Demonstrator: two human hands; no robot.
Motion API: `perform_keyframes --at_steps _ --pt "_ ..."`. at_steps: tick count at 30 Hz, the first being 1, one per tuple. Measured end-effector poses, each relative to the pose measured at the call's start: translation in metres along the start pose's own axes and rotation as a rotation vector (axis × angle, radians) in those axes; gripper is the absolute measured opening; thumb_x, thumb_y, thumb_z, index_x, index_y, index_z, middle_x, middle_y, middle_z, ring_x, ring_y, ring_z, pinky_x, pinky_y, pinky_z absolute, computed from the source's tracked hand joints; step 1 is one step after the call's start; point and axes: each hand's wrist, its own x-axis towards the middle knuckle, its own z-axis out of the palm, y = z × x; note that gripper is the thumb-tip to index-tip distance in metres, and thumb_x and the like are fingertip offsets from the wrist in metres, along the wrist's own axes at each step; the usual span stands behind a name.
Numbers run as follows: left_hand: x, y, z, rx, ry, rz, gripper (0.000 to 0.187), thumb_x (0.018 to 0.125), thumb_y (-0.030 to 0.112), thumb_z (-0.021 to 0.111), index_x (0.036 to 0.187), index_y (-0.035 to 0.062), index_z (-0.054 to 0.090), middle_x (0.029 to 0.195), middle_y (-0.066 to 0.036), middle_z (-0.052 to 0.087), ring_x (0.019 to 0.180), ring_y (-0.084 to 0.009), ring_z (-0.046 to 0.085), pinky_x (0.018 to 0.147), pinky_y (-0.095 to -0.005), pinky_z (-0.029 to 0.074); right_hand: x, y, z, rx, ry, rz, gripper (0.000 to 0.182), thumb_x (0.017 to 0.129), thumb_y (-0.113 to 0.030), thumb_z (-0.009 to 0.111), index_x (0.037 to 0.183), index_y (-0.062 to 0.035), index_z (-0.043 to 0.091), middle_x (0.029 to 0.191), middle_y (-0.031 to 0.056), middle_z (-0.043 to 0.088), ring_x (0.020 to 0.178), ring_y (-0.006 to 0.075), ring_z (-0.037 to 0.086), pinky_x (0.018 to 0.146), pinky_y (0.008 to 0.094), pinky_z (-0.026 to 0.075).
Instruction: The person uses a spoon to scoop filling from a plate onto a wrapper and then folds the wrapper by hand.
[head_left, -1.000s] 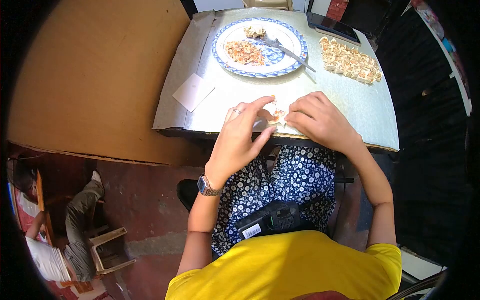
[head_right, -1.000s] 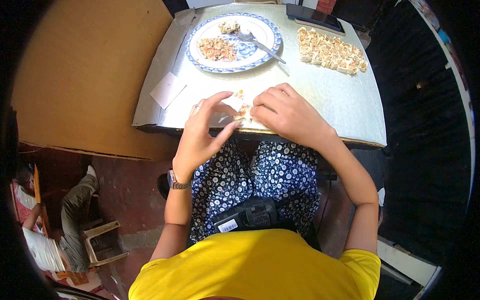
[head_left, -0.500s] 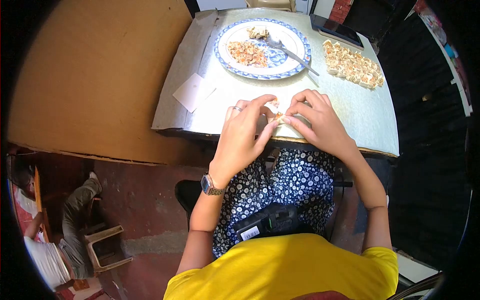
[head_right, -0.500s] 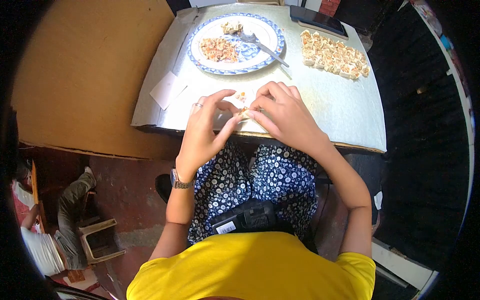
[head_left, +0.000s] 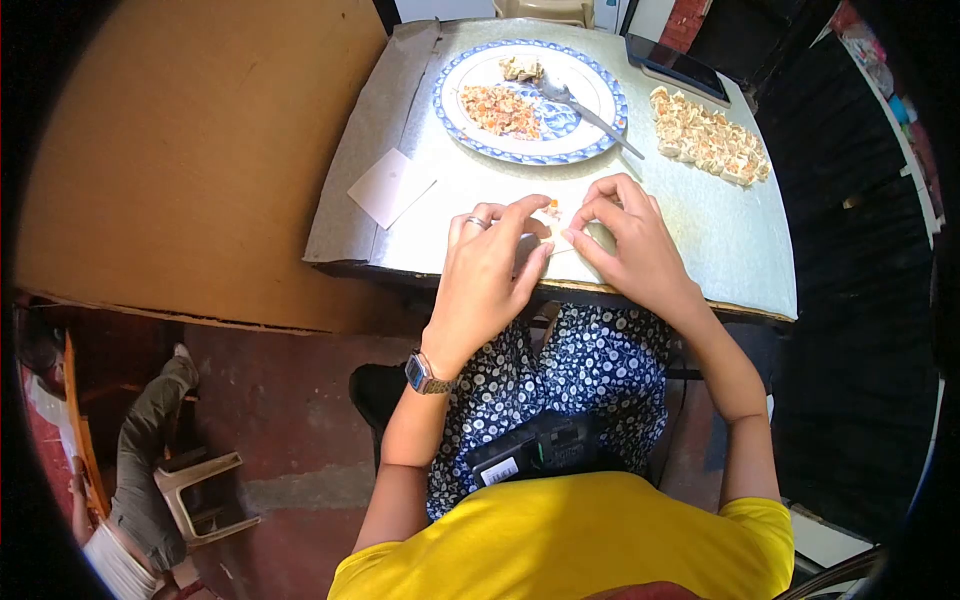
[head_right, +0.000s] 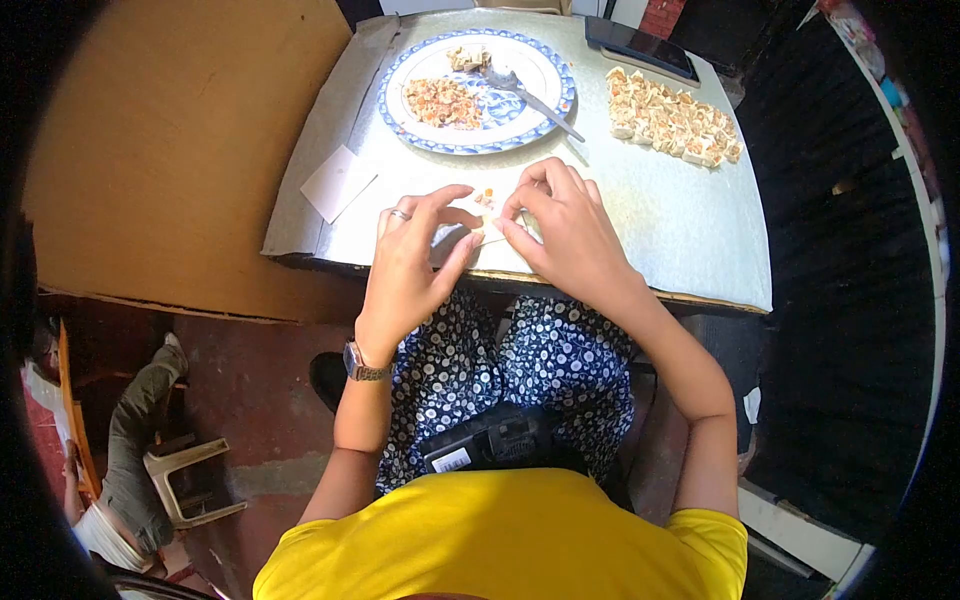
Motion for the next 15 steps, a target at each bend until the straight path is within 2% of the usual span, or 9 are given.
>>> perform_keyframes --at_steps 3,9,12,15 --pt "0.000 0.004 -0.002 -0.022 -0.001 0.014 0.044 0.088 0.015 0.068 0.129 0.0091 0.055 0.102 -0.001 0.073 0.101 -0.0249 0.057 0.092 -0.0397 0.038 -0.002 0.005 0.004 0.117 -0.032 0.096 0.018 0.083 -0.021 0.072 0.095 -0.0087 0.065 0.112 0.0120 0.052 0.106 0.0281 0.055 0.093 0.0415 0.039" --pt "-0.008 0.006 -0.004 0.029 -0.048 0.067 0.042 0.088 0.014 0.067 0.129 0.0094 0.056 0.108 -0.003 0.072 0.104 -0.0242 0.059 0.095 -0.0404 0.038 -0.003 0.002 0.004 -0.092 -0.034 0.145 0.042 0.086 -0.028 0.070 0.124 -0.0146 0.056 0.128 0.0153 0.046 0.127 0.0317 0.042 0.102 0.0464 0.029" --pt "-0.011 0.009 -0.004 0.106 -0.053 0.095 0.042 0.089 0.013 0.067 0.129 0.0095 0.056 0.112 -0.003 0.071 0.107 -0.0233 0.059 0.095 -0.0413 0.037 -0.003 0.001 0.005 -0.147 -0.063 0.149 0.042 0.089 -0.028 0.067 0.127 -0.0153 0.054 0.134 0.0153 0.045 0.129 0.0329 0.039 0.104 0.0455 0.027" --pt "-0.013 0.006 -0.003 0.080 -0.052 0.114 0.042 0.089 0.012 0.066 0.129 0.0093 0.055 0.113 -0.002 0.070 0.108 -0.0229 0.059 0.096 -0.0417 0.037 -0.004 0.001 0.002 -0.077 0.009 0.130 0.036 0.092 -0.024 0.063 0.126 -0.0139 0.054 0.136 0.0147 0.047 0.129 0.0307 0.043 0.103 0.0454 0.028"
